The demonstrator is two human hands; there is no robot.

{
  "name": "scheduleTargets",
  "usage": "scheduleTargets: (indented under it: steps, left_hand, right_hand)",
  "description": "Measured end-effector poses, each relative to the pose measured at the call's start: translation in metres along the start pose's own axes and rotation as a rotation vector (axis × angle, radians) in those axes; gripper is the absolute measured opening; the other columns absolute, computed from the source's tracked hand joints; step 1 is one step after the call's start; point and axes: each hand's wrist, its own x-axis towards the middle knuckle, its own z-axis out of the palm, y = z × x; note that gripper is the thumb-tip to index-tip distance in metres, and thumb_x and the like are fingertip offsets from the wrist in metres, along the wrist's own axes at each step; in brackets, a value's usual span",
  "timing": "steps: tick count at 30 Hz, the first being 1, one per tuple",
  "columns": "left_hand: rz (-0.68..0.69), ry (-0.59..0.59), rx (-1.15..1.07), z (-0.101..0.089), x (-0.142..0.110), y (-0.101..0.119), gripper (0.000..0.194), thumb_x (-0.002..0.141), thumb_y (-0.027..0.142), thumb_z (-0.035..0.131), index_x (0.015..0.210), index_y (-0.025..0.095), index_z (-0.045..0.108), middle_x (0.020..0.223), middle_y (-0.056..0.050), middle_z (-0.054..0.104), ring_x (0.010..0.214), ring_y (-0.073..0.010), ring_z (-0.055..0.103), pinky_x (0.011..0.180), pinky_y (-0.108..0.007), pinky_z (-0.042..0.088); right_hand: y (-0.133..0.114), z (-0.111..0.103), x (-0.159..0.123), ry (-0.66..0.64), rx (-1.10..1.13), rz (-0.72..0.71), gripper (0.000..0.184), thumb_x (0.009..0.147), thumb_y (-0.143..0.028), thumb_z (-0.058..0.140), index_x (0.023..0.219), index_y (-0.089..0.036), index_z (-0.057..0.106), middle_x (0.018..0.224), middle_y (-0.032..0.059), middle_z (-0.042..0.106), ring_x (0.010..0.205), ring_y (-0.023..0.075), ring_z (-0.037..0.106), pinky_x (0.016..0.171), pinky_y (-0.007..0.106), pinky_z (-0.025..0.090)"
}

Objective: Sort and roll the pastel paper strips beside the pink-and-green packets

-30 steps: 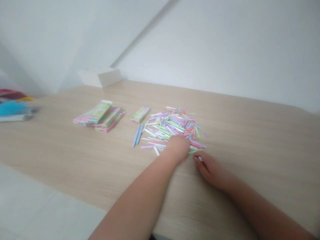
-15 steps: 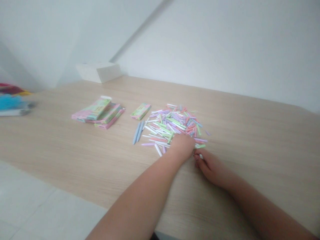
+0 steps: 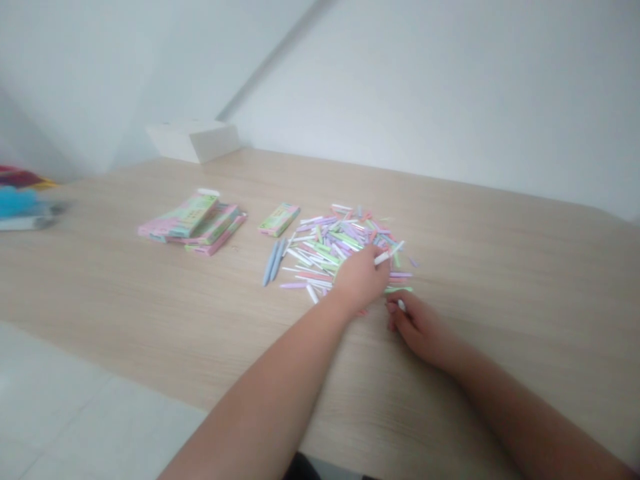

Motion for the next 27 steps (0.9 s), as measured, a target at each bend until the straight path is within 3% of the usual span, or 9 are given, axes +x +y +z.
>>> scheduleTargets:
  steps: [5,11,15,27]
  left_hand:
    - [-0.116,-0.115,-0.286,0.007,0.001,0.002,0.032,0.097,0.042,0.050,0.077,0.019,0.061,0.067,0.000,0.060,0.070,-0.0167,0.057,0.067,-0.026,0.041]
    - [-0.256,-0.267,-0.752,0.016,-0.007,0.006,0.027,0.092,0.043,0.058,0.078,0.020,0.052,0.058,0.005,0.044,0.053,-0.0110,0.044,0.055,-0.023,0.039]
    - [-0.291,-0.297,-1.001,0.021,-0.011,0.007,0.028,0.090,0.038,0.062,0.076,0.020,0.044,0.058,0.008,0.036,0.048,-0.0073,0.035,0.048,-0.019,0.035]
    - [-0.261,-0.152,-0.731,0.026,-0.008,0.000,0.034,0.094,0.050,0.057,0.080,0.019,0.055,0.062,0.004,0.048,0.059,-0.0106,0.048,0.059,-0.021,0.044]
  right_hand:
    - [-0.001,0.000,0.001,0.022,0.034,0.001,0.020,0.106,-0.040,0.040,0.097,-0.026,0.052,0.073,-0.0006,0.068,0.068,0.0207,0.063,0.068,0.034,0.046]
    - [-0.004,0.000,0.004,0.060,0.075,-0.048,0.017,0.106,-0.035,0.041,0.101,-0.025,0.055,0.079,0.0009,0.069,0.075,0.0217,0.064,0.074,0.036,0.047]
    - [-0.004,-0.001,0.004,0.061,0.085,-0.067,0.020,0.106,-0.035,0.041,0.101,-0.024,0.056,0.084,0.0026,0.069,0.081,0.0225,0.065,0.080,0.037,0.047]
    - [-0.003,0.001,0.005,0.108,0.117,-0.051,0.023,0.106,-0.038,0.040,0.099,-0.025,0.057,0.079,0.0016,0.067,0.075,0.0219,0.062,0.074,0.035,0.048]
